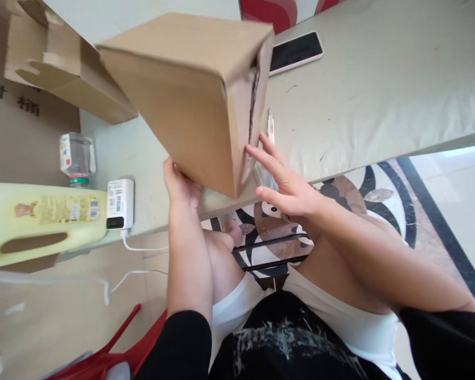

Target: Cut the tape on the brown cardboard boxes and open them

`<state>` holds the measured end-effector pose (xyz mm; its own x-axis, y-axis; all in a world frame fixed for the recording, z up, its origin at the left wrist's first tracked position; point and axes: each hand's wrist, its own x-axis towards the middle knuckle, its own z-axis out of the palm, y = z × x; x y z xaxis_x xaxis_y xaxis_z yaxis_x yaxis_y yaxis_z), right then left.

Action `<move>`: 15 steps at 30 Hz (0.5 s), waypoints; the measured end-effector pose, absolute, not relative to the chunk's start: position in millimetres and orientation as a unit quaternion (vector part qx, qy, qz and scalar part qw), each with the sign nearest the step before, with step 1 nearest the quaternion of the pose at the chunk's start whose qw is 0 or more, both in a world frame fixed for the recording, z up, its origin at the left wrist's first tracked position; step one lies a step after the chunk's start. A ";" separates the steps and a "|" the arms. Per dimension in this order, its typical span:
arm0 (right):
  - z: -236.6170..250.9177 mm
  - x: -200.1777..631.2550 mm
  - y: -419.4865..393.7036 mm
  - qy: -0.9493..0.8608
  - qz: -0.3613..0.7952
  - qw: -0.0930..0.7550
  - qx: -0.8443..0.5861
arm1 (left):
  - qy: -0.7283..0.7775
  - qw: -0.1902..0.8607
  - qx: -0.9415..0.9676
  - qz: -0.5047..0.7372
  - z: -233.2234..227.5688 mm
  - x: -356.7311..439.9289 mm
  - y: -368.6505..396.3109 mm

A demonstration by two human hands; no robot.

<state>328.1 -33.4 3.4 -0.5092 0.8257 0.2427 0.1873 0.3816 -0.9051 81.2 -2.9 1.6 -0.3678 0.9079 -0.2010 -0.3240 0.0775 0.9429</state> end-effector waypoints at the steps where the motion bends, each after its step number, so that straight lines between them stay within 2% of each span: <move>1: 3.2 330.4 -32.6 -0.749 0.424 0.376 -0.344 | 0.548 0.516 0.279 0.596 0.9 82.9 -4.9; 6: 5.0 338.8 -34.6 -0.705 0.420 0.446 -0.359 | 0.560 0.621 0.359 0.415 2.0 88.5 -20.0; 11: -0.1 341.7 -33.9 -0.650 0.412 0.471 -0.431 | 0.570 0.680 0.421 0.188 18.1 85.7 -30.2; 13: -0.8 342.7 -32.1 -0.637 0.409 0.470 -0.454 | 0.565 0.678 0.456 0.117 24.4 81.6 -30.1; 15: 1.6 342.4 -31.0 -0.634 0.429 0.462 -0.448 | 0.588 0.637 0.487 0.105 26.5 78.1 -27.7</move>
<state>342.4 -31.0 1.6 -0.1708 0.9645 0.2014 0.1712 0.2304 -0.9579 78.1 -27.7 26.5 0.2873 0.7068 -0.6465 0.4392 0.5026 0.7446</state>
